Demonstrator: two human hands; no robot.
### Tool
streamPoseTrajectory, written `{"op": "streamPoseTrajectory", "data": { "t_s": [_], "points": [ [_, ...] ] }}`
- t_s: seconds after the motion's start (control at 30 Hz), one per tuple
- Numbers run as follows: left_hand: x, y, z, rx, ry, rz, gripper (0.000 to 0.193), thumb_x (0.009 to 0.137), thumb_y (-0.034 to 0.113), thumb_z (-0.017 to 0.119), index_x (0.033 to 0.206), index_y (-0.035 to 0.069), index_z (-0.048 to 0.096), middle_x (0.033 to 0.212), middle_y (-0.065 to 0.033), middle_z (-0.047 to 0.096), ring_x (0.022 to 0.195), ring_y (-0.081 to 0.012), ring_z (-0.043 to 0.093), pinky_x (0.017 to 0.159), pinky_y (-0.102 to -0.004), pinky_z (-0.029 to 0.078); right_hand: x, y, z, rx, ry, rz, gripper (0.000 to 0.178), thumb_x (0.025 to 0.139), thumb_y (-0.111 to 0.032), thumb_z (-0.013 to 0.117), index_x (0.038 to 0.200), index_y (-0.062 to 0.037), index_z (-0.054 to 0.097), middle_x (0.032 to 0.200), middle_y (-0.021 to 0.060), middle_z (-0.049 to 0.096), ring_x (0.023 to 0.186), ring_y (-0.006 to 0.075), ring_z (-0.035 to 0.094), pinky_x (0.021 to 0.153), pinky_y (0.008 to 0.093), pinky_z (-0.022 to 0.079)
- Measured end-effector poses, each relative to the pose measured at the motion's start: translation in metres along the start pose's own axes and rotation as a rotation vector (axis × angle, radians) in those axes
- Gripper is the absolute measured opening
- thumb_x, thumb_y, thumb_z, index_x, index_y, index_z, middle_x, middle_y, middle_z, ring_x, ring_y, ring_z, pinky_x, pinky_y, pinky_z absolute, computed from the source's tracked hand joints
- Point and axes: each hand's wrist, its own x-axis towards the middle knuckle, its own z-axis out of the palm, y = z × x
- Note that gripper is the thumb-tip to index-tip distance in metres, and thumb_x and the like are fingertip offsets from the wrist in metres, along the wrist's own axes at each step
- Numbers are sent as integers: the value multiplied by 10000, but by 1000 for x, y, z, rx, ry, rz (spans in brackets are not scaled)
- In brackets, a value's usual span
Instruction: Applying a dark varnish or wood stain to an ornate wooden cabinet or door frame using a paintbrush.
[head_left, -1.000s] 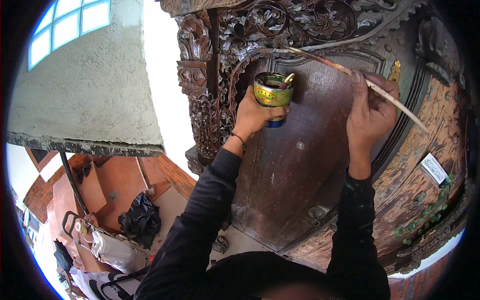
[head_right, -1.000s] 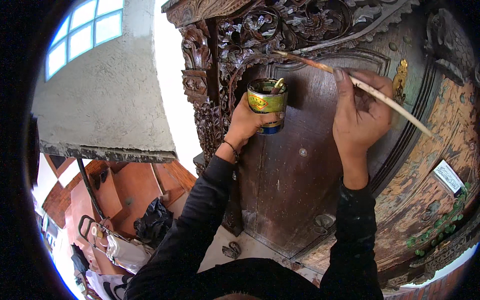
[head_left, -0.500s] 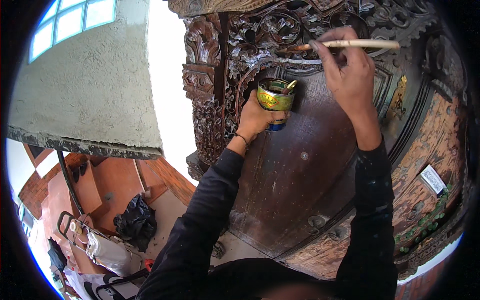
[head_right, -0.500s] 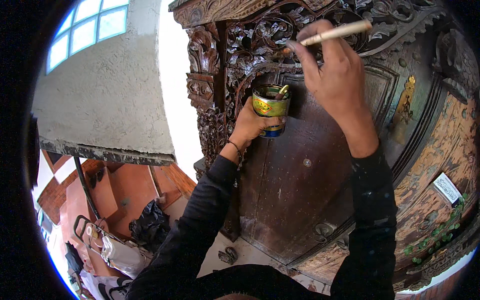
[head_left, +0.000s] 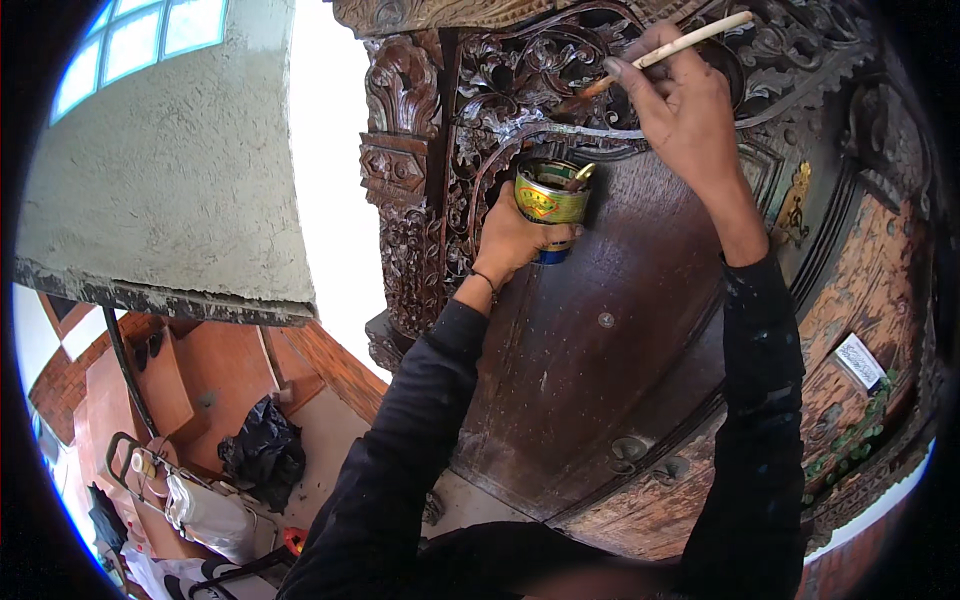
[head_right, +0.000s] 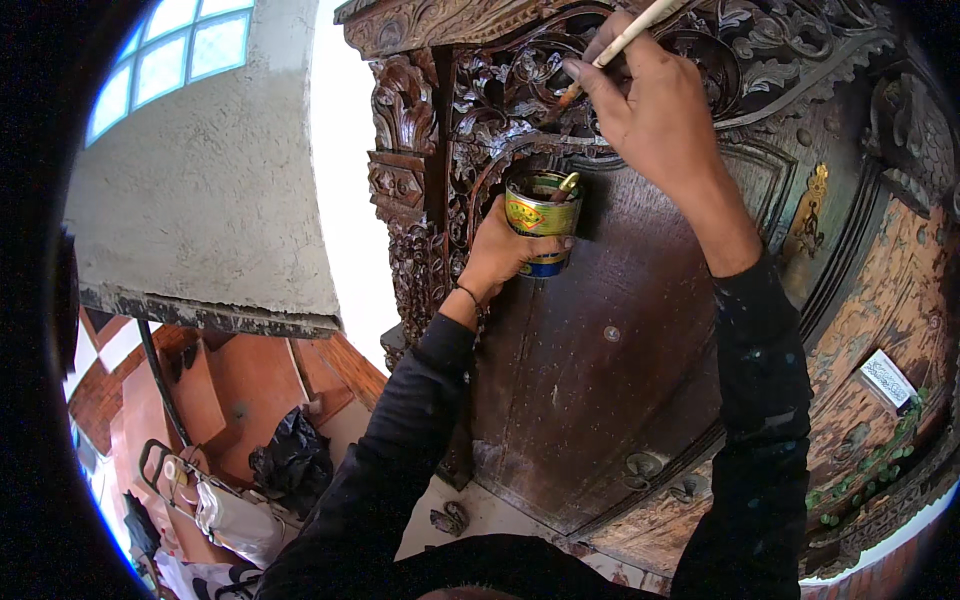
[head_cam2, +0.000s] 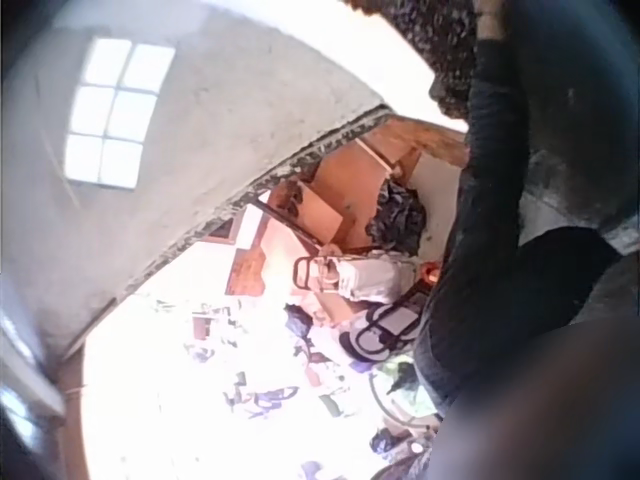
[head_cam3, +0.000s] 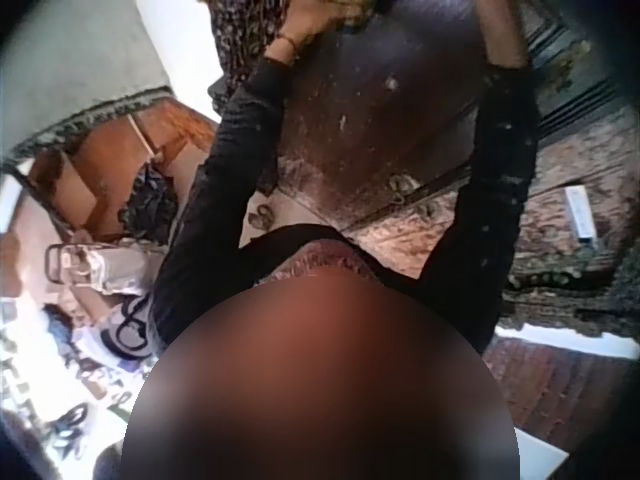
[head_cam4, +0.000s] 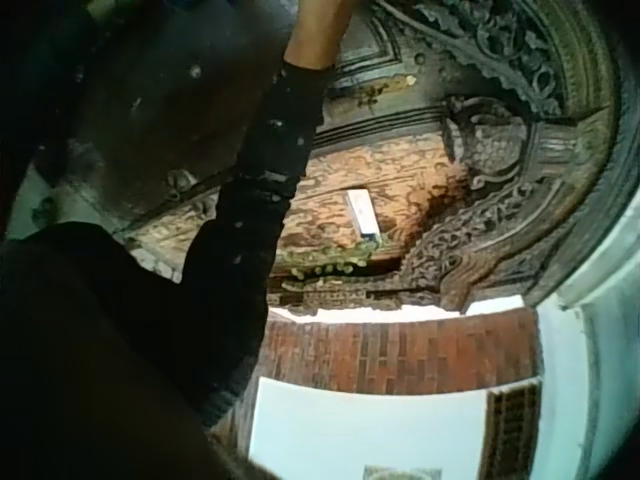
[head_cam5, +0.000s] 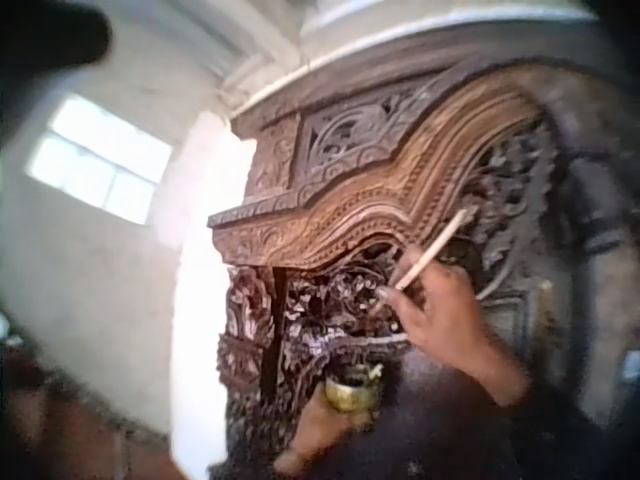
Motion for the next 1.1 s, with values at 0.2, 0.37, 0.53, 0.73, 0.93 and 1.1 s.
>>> {"op": "streamPoseTrajectory", "data": {
  "t_s": [0.2,0.37,0.53,0.73,0.93,1.1],
  "points": [
    [3,0,4,-39,-19,3,999,579,438,1077,1319,-7,575,1230,-180,768,1114,-323,762,1010,-408,587,3,26,5,196,139,-78,126,1052,-108,761,1096,-35,668,802,2,683,689,31,595,598,251,474],
    [6,-7,3,-55,3,30,997,579,434,1076,1322,-3,576,1227,-176,766,1122,-313,758,1008,-402,586,6,26,10,316,214,-174,150,1028,-152,792,1061,-46,691,702,36,658,551,47,533,507,293,413],
    [7,-5,-1,-7,4,19,1020,581,426,1073,1348,-18,568,1247,-193,763,1145,-314,756,1018,-408,585,12,22,-8,118,54,-95,162,1012,-144,790,1056,-42,672,724,72,640,609,112,596,567,337,481],
    [12,-13,3,-40,17,29,1019,577,427,1073,1340,-20,566,1251,-199,764,1147,-331,759,1016,-410,587,44,-12,-11,-18,2,-156,202,985,-81,781,1086,11,634,843,140,650,768,235,637,739,401,527],
    [5,7,10,24,-2,27,1019,574,445,1068,1328,-23,567,1236,-210,765,1132,-350,760,1011,-412,589,55,-18,-20,-24,-65,-150,241,988,-102,778,1128,35,638,851,181,653,787,267,654,752,442,526],
    [13,0,11,31,3,37,1027,569,459,1064,1325,-27,567,1212,-223,768,1118,-368,762,999,-426,594,71,-37,-5,-99,-140,-181,261,968,-112,772,1127,45,636,872,223,663,798,388,672,758,484,537]
  ]
}}
